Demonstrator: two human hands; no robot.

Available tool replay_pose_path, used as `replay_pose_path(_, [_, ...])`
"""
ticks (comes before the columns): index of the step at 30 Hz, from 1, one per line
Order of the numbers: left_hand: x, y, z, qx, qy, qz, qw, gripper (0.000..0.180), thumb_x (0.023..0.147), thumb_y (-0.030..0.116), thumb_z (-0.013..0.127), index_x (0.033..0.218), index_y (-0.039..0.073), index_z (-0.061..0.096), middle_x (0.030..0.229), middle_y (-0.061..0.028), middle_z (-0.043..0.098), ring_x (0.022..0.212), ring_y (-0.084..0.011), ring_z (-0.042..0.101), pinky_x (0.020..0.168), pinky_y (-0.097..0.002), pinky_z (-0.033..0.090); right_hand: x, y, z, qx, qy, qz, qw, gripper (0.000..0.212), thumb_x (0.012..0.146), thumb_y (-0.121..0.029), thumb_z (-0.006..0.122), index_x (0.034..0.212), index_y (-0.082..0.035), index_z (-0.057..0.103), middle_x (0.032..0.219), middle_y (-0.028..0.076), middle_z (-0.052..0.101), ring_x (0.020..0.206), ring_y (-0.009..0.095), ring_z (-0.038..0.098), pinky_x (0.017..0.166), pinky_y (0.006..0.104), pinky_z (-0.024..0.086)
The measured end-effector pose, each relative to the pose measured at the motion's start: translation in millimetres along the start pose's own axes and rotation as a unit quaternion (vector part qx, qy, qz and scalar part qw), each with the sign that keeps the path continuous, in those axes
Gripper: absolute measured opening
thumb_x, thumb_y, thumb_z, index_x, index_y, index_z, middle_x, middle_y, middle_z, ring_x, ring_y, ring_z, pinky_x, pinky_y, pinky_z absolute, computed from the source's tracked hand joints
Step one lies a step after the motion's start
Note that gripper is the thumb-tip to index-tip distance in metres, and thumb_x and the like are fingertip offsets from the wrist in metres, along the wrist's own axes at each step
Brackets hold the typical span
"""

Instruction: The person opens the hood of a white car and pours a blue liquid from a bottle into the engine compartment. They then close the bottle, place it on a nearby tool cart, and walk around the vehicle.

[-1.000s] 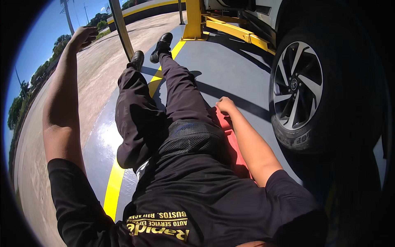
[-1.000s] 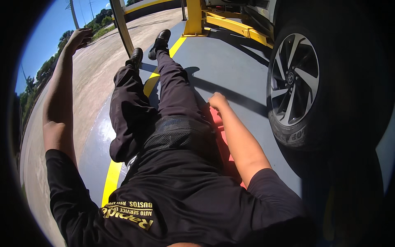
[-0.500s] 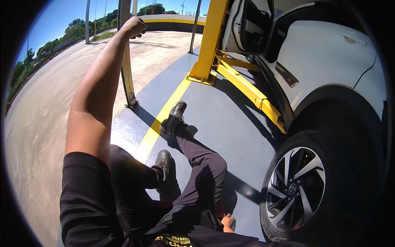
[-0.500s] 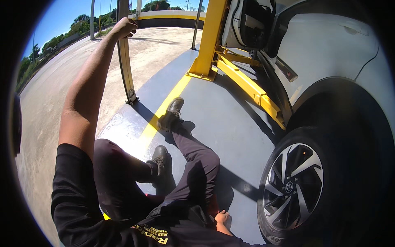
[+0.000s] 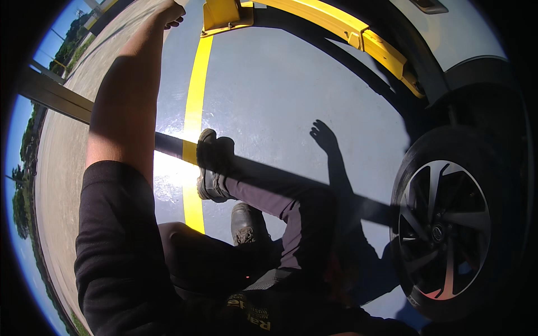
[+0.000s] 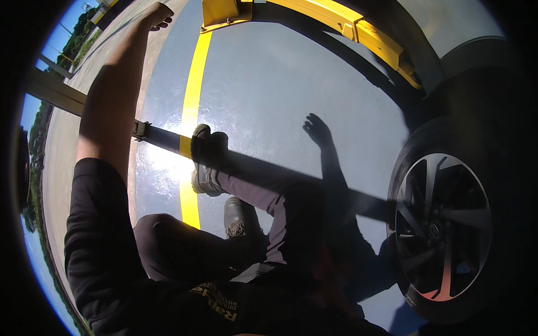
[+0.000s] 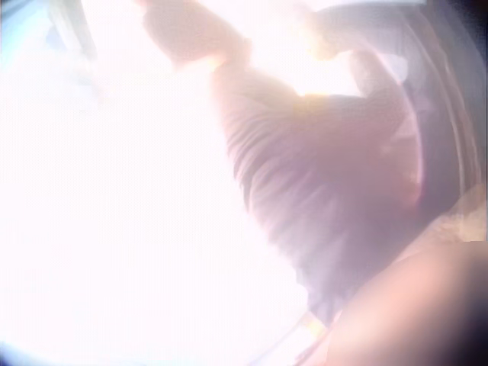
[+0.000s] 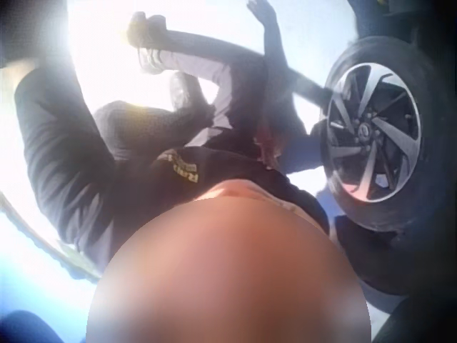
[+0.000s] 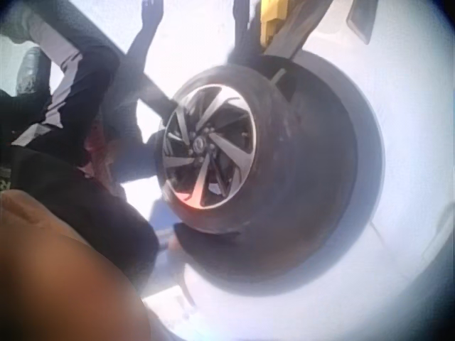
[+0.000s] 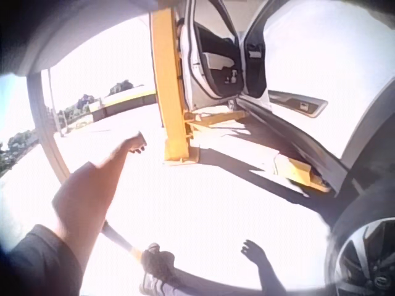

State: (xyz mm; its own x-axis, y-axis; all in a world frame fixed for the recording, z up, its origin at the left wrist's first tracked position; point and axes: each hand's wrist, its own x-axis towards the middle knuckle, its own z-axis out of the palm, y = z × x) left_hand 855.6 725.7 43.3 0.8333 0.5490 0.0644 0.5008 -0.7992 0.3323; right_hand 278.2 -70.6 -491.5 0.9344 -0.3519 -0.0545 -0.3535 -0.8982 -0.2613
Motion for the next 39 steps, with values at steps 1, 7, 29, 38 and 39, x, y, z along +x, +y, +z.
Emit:
replay_pose_path(1, [19,16,-18,0.015,-0.003,-0.005,1.000,0.021,0.096,0.029,0.064,0.104,0.011,0.073,0.094,-0.0014,0.076,0.076,-0.0161,0.071,0.069,-0.0382,0.053,4,-4,1,0.011,0.010,0.018,1.000,0.045,0.103,-0.027,0.052,0.140,-0.001,0.056,0.139,0.021,0.060,0.133,0.040,0.054,0.116,0.0451,0.040])
replay_pose_path(7, [77,9,-114,0.075,-0.059,-0.066,0.993,0.033,0.097,0.036,0.064,0.123,0.015,0.068,0.103,-0.0011,0.076,0.080,-0.0157,0.069,0.077,-0.0409,0.051,-4,-5,0,0.096,0.045,0.037,0.994,0.046,0.102,-0.026,0.054,0.140,-0.001,0.057,0.142,0.023,0.059,0.135,0.041,0.053,0.118,0.0462,0.038])
replay_pose_path(29, [282,149,-256,0.070,-0.341,-0.005,0.937,0.057,0.097,0.047,0.068,0.146,0.020,0.056,0.124,-0.0085,0.072,0.110,-0.0273,0.069,0.099,-0.0488,0.053,305,-293,-230,0.166,-0.234,-0.055,0.956,0.048,0.098,-0.043,0.067,0.122,-0.001,0.066,0.111,0.024,0.070,0.106,0.041,0.068,0.089,0.0490,0.054])
replay_pose_path(38, [269,-24,-440,0.065,-0.318,-0.069,0.943,0.039,0.094,0.036,0.063,0.123,0.010,0.067,0.112,-0.0108,0.074,0.092,-0.0269,0.075,0.077,-0.0465,0.060,320,-508,-537,0.106,-0.370,-0.057,0.921,0.054,0.100,-0.050,0.061,0.095,0.003,0.073,0.091,0.021,0.074,0.089,0.027,0.070,0.080,0.0473,0.051])
replay_pose_path(39, [256,-50,-447,0.052,-0.332,-0.081,0.938,0.035,0.094,0.036,0.066,0.121,0.014,0.067,0.106,-0.0083,0.075,0.089,-0.0228,0.074,0.071,-0.0398,0.059,312,-519,-551,0.049,-0.358,-0.069,0.930,0.054,0.099,-0.050,0.061,0.095,0.002,0.074,0.093,0.022,0.074,0.092,0.032,0.072,0.082,0.0479,0.052])
